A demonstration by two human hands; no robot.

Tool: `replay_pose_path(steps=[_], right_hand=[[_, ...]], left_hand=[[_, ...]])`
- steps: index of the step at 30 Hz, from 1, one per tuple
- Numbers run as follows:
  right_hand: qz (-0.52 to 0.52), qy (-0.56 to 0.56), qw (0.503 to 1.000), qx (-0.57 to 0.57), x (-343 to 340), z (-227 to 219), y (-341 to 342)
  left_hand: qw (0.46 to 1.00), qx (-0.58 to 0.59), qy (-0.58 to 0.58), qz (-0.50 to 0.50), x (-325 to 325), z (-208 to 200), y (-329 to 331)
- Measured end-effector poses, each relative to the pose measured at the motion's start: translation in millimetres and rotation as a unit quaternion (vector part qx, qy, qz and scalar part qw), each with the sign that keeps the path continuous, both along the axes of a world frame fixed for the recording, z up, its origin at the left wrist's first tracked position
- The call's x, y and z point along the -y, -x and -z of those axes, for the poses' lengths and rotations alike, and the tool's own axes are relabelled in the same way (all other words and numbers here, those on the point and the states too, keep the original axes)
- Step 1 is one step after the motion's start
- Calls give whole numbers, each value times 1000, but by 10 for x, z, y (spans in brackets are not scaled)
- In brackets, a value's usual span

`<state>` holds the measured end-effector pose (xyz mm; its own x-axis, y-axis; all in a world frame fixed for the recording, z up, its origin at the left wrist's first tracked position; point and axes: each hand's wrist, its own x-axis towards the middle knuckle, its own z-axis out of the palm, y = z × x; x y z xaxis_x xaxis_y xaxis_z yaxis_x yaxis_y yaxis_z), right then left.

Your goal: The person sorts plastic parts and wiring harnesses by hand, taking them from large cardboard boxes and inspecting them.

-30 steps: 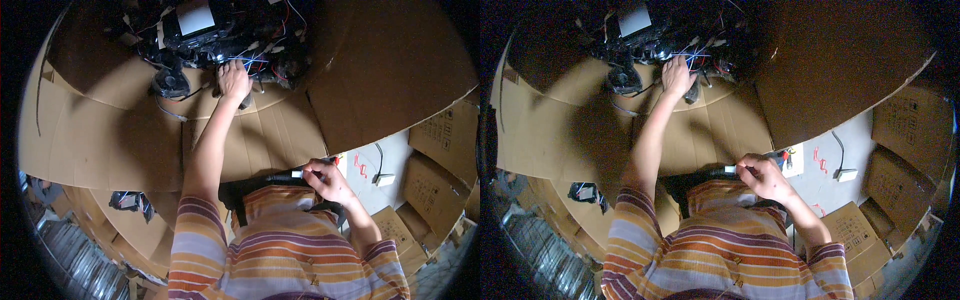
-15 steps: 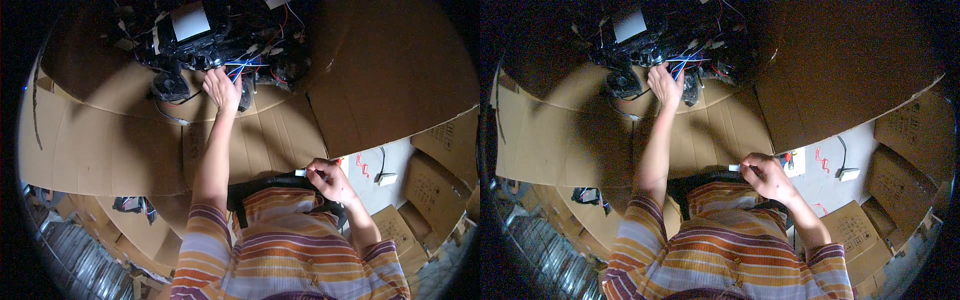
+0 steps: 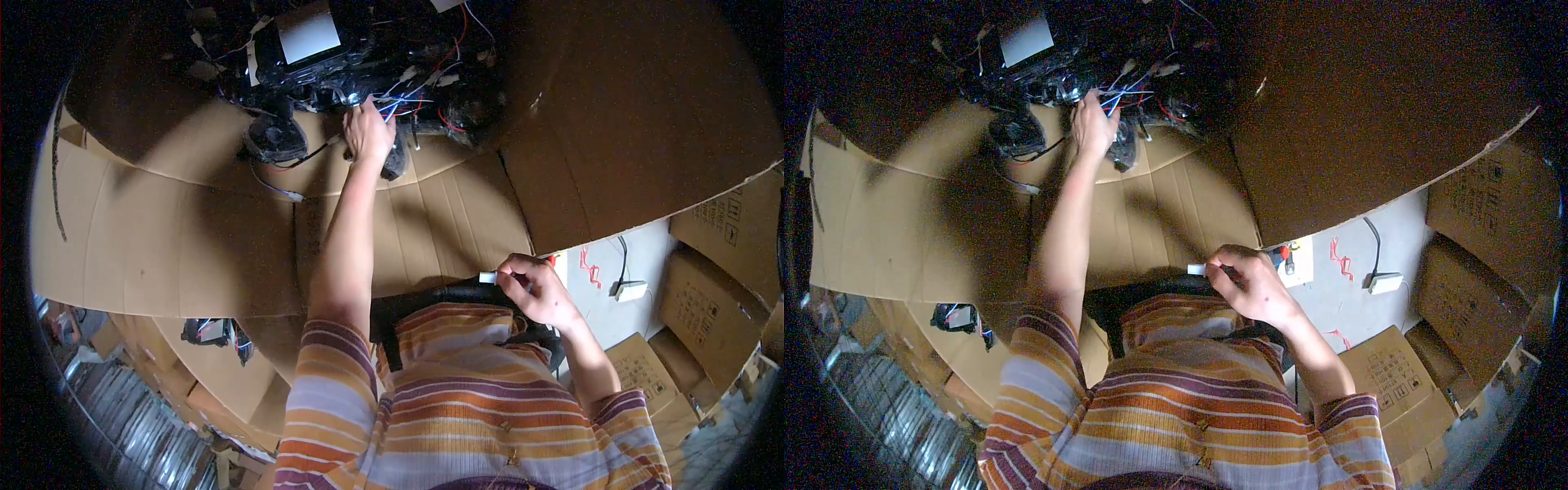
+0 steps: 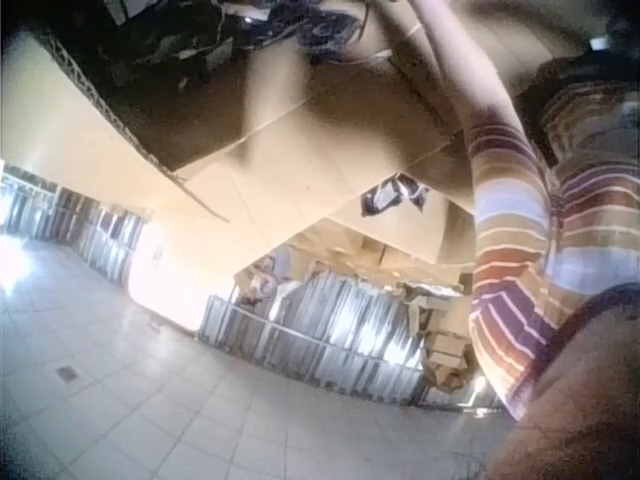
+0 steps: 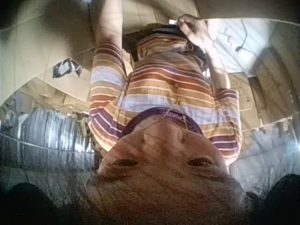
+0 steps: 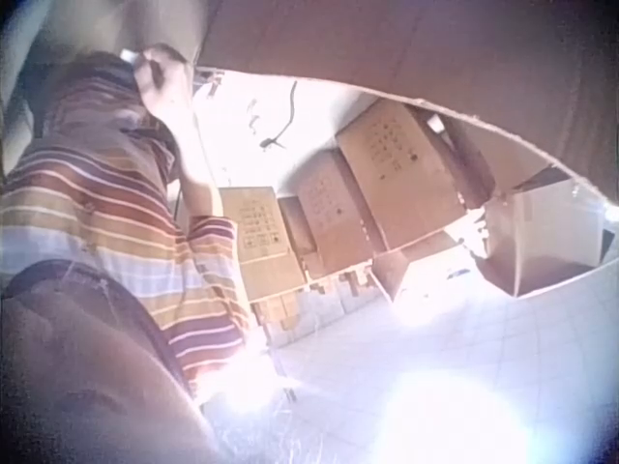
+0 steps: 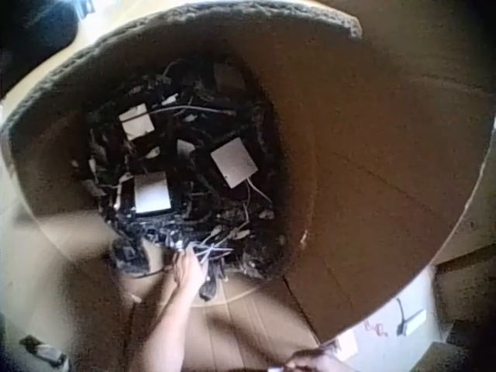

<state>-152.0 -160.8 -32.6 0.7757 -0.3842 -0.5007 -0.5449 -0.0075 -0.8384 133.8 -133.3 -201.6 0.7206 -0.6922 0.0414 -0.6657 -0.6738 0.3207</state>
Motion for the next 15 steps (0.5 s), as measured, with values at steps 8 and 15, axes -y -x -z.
replay_pose_path(steps=[8,15], right_hand=[[-18,-6,1000,-4,2,29,1],[-6,3,1000,18,-9,64,-29]], left_hand=[[991,-3,-129,19,77,2,-44],[984,15,-22,176,22,-130,36]])
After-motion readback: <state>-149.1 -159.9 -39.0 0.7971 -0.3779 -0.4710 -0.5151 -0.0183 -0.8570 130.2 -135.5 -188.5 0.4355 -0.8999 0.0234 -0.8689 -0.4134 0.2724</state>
